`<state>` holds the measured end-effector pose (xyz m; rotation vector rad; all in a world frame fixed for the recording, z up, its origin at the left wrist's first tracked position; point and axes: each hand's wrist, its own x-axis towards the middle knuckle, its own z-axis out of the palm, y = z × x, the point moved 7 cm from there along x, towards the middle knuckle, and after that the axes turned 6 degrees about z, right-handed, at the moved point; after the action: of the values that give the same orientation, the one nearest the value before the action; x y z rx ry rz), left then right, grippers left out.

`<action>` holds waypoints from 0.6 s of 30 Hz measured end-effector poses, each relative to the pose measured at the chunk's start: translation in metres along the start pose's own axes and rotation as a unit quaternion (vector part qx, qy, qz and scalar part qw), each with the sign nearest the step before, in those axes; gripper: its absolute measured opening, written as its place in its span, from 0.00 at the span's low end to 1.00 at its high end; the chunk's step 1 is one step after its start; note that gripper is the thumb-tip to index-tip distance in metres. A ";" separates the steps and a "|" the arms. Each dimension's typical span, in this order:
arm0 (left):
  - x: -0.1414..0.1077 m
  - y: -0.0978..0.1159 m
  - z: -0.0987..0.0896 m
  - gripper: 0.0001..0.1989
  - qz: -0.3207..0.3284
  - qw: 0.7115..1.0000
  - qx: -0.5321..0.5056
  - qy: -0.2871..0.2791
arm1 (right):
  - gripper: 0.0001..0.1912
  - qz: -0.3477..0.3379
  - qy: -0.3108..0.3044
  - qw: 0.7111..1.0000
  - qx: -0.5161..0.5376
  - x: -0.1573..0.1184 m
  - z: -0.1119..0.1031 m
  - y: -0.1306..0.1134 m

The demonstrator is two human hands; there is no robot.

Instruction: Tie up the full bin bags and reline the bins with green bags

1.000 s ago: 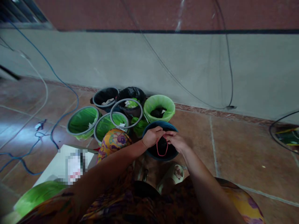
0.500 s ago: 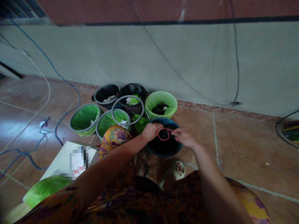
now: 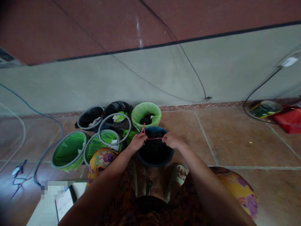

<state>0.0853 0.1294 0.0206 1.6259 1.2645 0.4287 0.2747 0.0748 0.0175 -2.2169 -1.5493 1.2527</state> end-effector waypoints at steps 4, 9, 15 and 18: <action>0.001 0.001 0.013 0.11 -0.021 0.977 -0.210 0.008 | 0.10 -0.019 0.000 1.000 0.007 -0.006 -0.006 -0.008; -0.001 0.006 0.027 0.14 -0.018 0.940 -0.340 -0.031 | 0.15 -0.039 -0.051 0.997 0.053 -0.015 -0.002 -0.018; -0.002 0.010 0.031 0.11 0.037 0.954 -0.286 -0.078 | 0.20 -0.141 -0.117 0.980 0.083 -0.033 0.002 -0.047; -0.004 0.014 0.037 0.11 0.085 0.964 -0.216 -0.129 | 0.20 -0.178 -0.103 0.974 0.098 -0.036 0.000 -0.060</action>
<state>0.1195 0.1086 0.0175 1.3655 0.7735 0.5382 0.2288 0.0717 0.0698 -1.6415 -1.7150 1.4781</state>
